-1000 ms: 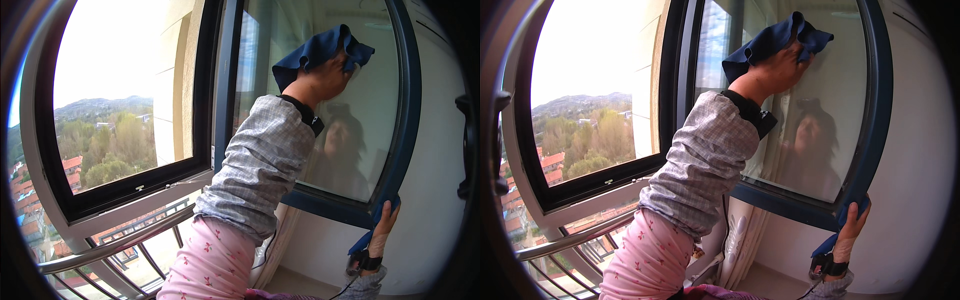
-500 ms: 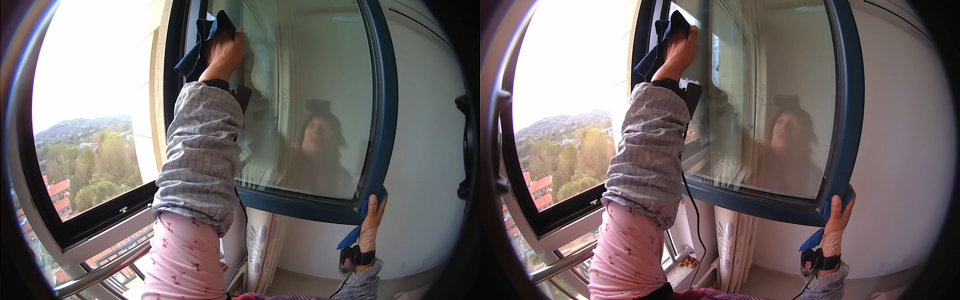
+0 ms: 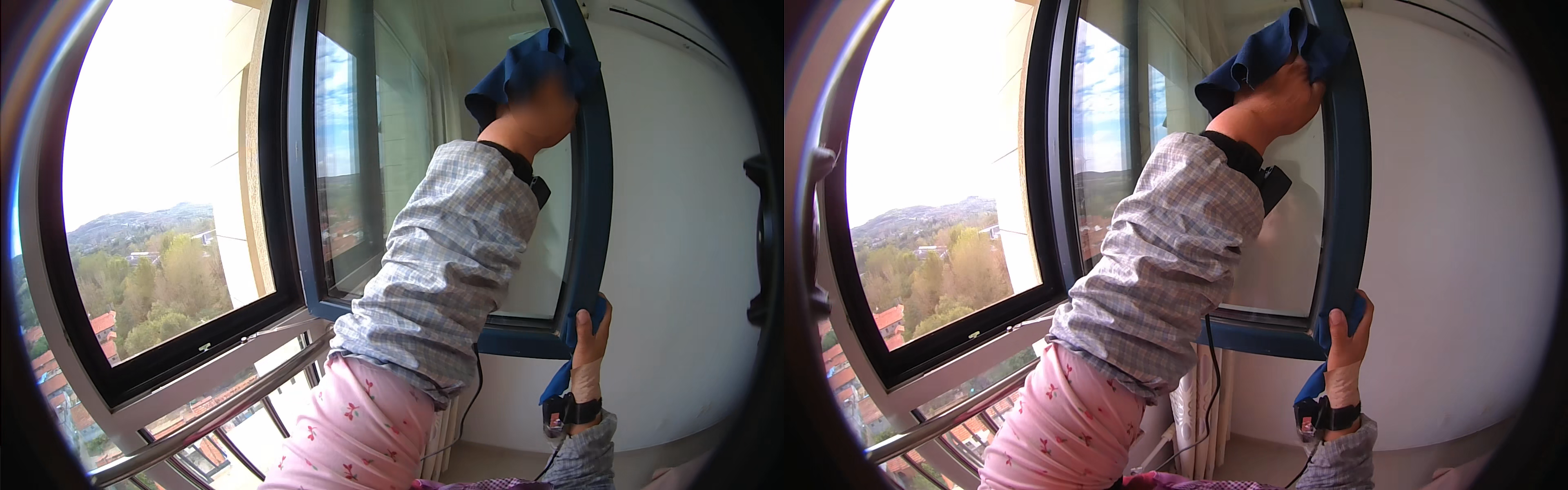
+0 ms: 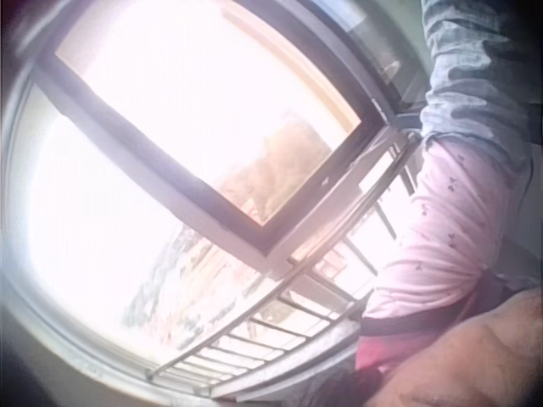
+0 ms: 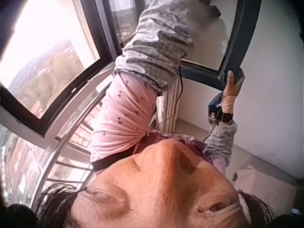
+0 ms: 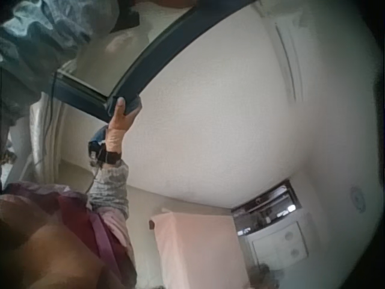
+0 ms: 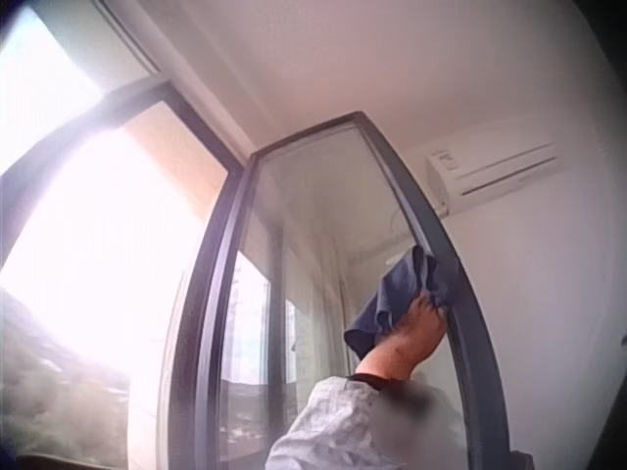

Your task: The person cleans a curved window pane using a blue cloth. They wipe the glass surface and the frame repeatedly, moving the cloth across different sections of the window.

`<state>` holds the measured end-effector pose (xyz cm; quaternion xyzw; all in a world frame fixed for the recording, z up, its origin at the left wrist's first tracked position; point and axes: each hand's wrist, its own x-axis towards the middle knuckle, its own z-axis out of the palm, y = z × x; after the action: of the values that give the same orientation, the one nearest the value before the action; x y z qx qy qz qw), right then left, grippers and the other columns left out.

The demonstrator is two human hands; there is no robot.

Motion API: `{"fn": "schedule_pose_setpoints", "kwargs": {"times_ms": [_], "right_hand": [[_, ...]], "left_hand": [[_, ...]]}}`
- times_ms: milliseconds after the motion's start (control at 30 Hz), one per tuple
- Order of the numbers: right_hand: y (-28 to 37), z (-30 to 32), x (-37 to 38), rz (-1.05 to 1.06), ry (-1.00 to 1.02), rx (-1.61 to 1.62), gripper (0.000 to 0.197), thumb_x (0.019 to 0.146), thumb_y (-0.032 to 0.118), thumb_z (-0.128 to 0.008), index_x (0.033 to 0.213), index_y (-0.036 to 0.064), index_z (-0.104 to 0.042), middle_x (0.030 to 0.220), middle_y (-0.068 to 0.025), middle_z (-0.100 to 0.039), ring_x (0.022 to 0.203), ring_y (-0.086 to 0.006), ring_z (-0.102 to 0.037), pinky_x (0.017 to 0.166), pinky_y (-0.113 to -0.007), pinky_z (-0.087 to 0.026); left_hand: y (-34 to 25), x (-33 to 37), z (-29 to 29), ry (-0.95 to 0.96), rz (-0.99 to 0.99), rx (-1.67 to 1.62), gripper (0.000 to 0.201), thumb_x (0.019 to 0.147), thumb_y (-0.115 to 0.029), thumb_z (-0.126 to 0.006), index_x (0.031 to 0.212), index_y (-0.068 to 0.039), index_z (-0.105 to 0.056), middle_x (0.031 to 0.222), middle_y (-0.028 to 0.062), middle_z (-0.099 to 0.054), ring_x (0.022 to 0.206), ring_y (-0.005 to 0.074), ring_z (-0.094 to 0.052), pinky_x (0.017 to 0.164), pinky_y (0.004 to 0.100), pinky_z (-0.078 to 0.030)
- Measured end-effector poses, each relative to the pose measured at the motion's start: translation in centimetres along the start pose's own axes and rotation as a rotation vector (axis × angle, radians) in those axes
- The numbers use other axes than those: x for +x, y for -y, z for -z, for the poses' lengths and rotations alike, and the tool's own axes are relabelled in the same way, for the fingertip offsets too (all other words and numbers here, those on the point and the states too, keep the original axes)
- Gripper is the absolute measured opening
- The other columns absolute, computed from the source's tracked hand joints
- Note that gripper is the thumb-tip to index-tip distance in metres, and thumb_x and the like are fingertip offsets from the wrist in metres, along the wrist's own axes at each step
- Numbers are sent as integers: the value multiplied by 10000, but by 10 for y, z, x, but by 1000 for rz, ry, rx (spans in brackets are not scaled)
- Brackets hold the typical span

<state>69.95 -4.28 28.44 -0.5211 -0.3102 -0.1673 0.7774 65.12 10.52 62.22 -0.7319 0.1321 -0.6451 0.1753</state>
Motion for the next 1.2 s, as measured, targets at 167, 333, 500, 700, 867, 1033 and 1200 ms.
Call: {"fn": "schedule_pose_setpoints", "kwargs": {"times_ms": [167,333,500,700,867,1033,1200], "right_hand": [[-4,1,1,17,-3,-25,812,863,602,-685,1455,126,-399,1265,-154,-577,1077,-267,-626,900,-331,-579],[-11,3,3,29,29,30,781,884,558,-683,1457,109,-398,1271,-150,-575,1076,-264,-620,901,-345,-575],[-21,5,8,71,44,34,753,899,542,-668,1451,100,-409,1294,-154,-565,1091,-264,-609,891,-342,-564],[-23,7,12,86,35,-63,755,902,572,-644,1450,105,-416,1315,-152,-558,1139,-282,-591,914,-368,-550],[-19,6,9,69,20,-97,790,890,634,-625,1447,112,-421,1344,-154,-547,1190,-315,-574,954,-409,-539],[-18,5,9,57,30,-79,806,877,659,-620,1442,116,-431,1349,-157,-543,1205,-322,-568,966,-412,-535],[-23,7,12,71,28,-99,804,879,651,-621,1446,114,-428,1350,-159,-543,1206,-325,-568,966,-411,-532]], "left_hand": [[74,-8,26,-100,60,-97,418,965,-341,-544,1216,-22,-643,1198,247,-661,1149,429,-606,1012,474,-462],[172,-65,107,-96,179,138,317,1003,-233,-474,1177,-2,-605,1174,282,-617,1060,462,-596,926,517,-477],[213,-130,142,-317,382,241,546,1000,-444,-446,1314,-10,-551,1324,317,-556,1186,494,-537,1012,543,-422],[172,-174,132,-170,528,259,658,1000,-481,-441,1441,9,-448,1345,301,-557,1277,463,-496,1078,512,-370],[61,-286,115,160,540,215,713,1013,-478,-477,1488,43,-373,1498,309,-399,1386,467,-375,1168,498,-281],[15,-338,102,81,390,44,582,986,-323,-594,1430,28,-456,1468,308,-441,1400,482,-367,1208,505,-232],[70,-230,117,118,490,-90,662,1052,-470,-429,1474,38,-382,1431,332,-458,1354,494,-400,1131,486,-336]]}}
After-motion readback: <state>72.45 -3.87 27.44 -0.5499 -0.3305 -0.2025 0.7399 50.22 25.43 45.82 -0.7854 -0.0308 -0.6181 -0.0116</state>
